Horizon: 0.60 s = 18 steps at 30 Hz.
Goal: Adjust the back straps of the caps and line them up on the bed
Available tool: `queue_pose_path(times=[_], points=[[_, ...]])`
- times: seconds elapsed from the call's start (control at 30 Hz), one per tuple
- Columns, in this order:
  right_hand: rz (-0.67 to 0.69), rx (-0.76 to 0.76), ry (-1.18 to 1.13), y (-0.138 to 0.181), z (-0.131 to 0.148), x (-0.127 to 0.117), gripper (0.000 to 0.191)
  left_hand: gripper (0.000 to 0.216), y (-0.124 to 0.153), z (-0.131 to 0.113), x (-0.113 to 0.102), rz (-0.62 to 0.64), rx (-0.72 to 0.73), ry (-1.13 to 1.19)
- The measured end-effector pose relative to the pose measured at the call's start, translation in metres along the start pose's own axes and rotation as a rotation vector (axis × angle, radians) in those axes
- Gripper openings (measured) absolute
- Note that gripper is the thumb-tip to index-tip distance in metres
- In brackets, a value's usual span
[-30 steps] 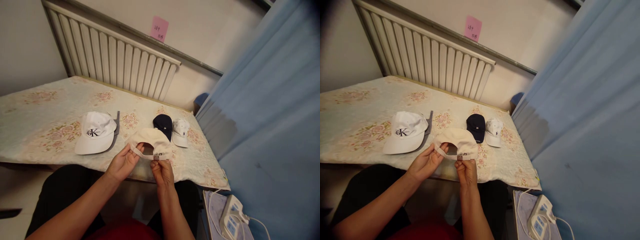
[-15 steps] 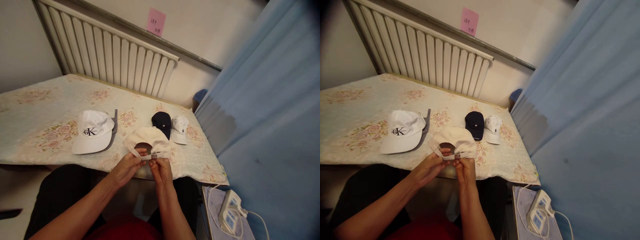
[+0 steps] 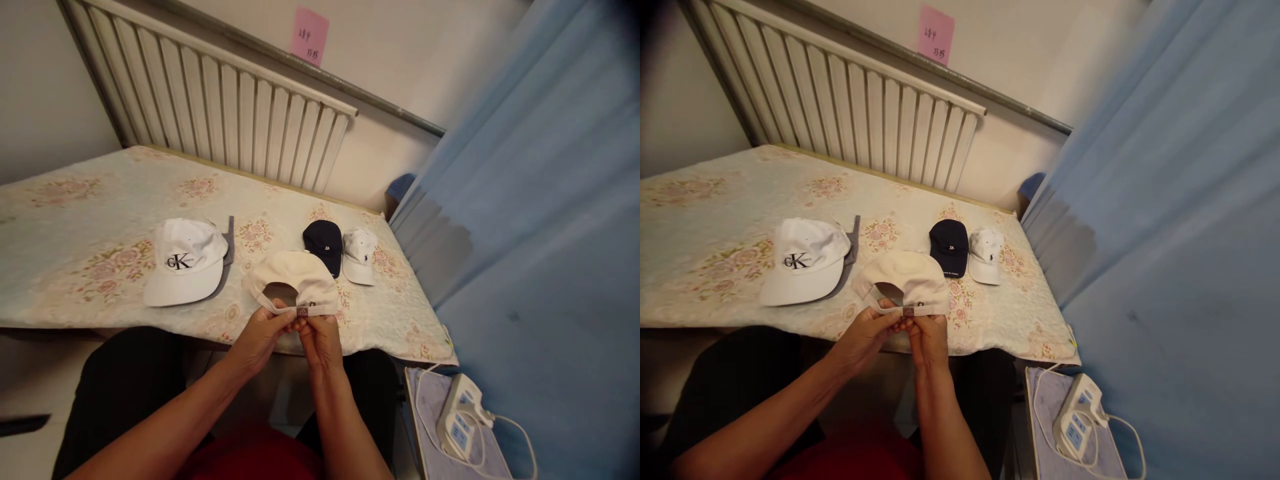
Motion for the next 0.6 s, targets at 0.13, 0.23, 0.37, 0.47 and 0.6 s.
queue_pose_path(times=[0.13, 0.23, 0.37, 0.47, 0.6], points=[[-0.02, 0.015, 0.01, 0.0009, 0.0005, 0.001, 0.011, 0.019, -0.0004, 0.0007, 0.0015, 0.01, -0.003, 0.011], [-0.026, 0.013, 0.0, 0.0013, 0.001, 0.0018, 0.01, 0.02, -0.0005, 0.0017, 0.0021, 0.014, 0.001, 0.008], [-0.025, 0.004, -0.015, 0.0009, 0.0004, 0.0022, 0.01, 0.021, 0.0003, 0.0028, 0.0022, -0.005, -0.019, 0.004], [-0.025, 0.005, -0.007, 0.0009, 0.0001, 0.0024, 0.01, 0.021, 0.0011, 0.0025, 0.0015, -0.025, -0.03, 0.02], [-0.022, 0.008, 0.007, 0.0018, 0.0011, 0.0036, 0.009, 0.018, 0.0016, 0.002, 0.0011, -0.047, -0.026, 0.063]])
Point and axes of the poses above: each hand's wrist, its own y-axis away from the middle knuckle, its own x-axis out of the palm, z = x × y, the point moved 3 cm from there along -y, towards the middle knuckle, and after that the axes turned 3 degrees about x, right-handed, at the moved point
